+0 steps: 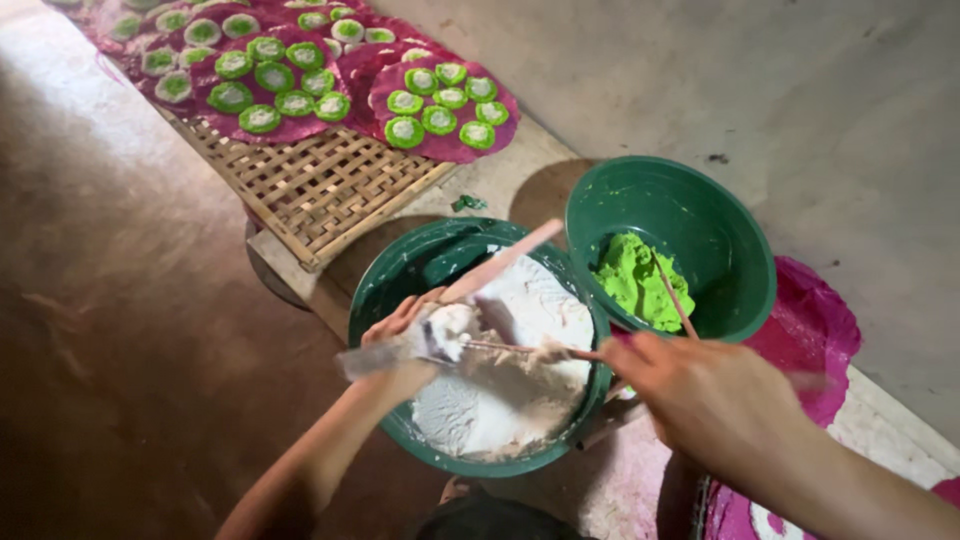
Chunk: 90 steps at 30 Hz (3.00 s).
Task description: The person prepares small green and white cakes by hand and using a mold, pressing the mold into bowls of batter and arranging the resulting cakes on a tray.
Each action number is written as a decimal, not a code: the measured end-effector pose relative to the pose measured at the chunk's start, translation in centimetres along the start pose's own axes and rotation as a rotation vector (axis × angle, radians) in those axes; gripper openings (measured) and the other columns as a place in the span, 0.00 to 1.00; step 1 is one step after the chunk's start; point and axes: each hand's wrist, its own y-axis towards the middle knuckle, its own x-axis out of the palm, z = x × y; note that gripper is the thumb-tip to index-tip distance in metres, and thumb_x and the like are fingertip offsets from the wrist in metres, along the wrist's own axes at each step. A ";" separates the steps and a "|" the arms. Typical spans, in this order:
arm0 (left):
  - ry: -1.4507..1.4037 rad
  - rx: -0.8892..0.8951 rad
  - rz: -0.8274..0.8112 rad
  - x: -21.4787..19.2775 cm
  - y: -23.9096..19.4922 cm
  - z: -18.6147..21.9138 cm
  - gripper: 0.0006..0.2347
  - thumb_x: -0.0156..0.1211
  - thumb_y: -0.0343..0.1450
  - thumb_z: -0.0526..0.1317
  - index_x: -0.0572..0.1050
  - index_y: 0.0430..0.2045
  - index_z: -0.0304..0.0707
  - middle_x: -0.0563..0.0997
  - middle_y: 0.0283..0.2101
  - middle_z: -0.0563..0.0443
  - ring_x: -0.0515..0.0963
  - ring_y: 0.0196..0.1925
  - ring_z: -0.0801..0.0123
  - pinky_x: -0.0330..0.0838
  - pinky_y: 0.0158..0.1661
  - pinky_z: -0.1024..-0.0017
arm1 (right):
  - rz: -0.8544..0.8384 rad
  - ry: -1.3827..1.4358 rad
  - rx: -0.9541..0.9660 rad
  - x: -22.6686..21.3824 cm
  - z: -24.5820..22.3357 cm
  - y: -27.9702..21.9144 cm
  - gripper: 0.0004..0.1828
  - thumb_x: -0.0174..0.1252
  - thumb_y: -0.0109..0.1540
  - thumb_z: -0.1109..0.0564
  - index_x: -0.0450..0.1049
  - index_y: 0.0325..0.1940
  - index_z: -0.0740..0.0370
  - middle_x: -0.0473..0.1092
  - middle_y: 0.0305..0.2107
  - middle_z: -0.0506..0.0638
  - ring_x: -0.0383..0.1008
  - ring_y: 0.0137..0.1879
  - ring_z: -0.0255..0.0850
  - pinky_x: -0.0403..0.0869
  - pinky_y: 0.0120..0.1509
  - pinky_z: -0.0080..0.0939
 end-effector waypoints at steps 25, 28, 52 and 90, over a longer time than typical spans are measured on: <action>-0.186 -0.094 0.186 0.6 0.2 -0.9 0.24 0.68 0.63 0.44 0.75 0.55 0.45 0.80 0.51 0.47 0.83 0.48 0.57 0.78 0.47 0.64 | 0.007 0.117 0.104 0.4 -3.2 1.1 0.26 0.54 0.59 0.58 0.69 0.63 0.53 0.76 0.39 0.53 0.81 0.36 0.50 0.77 0.31 0.48; -0.022 0.039 0.412 0.9 0.9 -1.9 0.20 0.68 0.63 0.43 0.77 0.50 0.45 0.78 0.53 0.48 0.80 0.54 0.54 0.77 0.52 0.62 | 0.221 0.414 0.207 0.2 -2.2 0.7 0.25 0.54 0.61 0.57 0.69 0.64 0.51 0.77 0.43 0.54 0.81 0.39 0.52 0.77 0.39 0.51; -0.773 -0.423 0.437 2.2 4.3 -4.0 0.27 0.61 0.65 0.44 0.68 0.62 0.46 0.67 0.64 0.39 0.80 0.48 0.59 0.78 0.39 0.64 | 0.349 1.175 0.010 17.4 -7.0 3.7 0.26 0.54 0.66 0.65 0.68 0.70 0.58 0.78 0.38 0.59 0.78 0.38 0.36 0.76 0.46 0.41; -0.572 0.395 -1.292 13.2 -1.6 38.7 0.17 0.70 0.64 0.46 0.80 0.44 0.41 0.83 0.43 0.49 0.83 0.45 0.65 0.76 0.46 0.67 | 0.930 0.892 0.494 22.6 -0.4 -33.3 0.49 0.56 0.60 0.57 0.41 0.80 0.70 0.55 0.70 0.80 0.54 0.75 0.71 0.57 0.73 0.67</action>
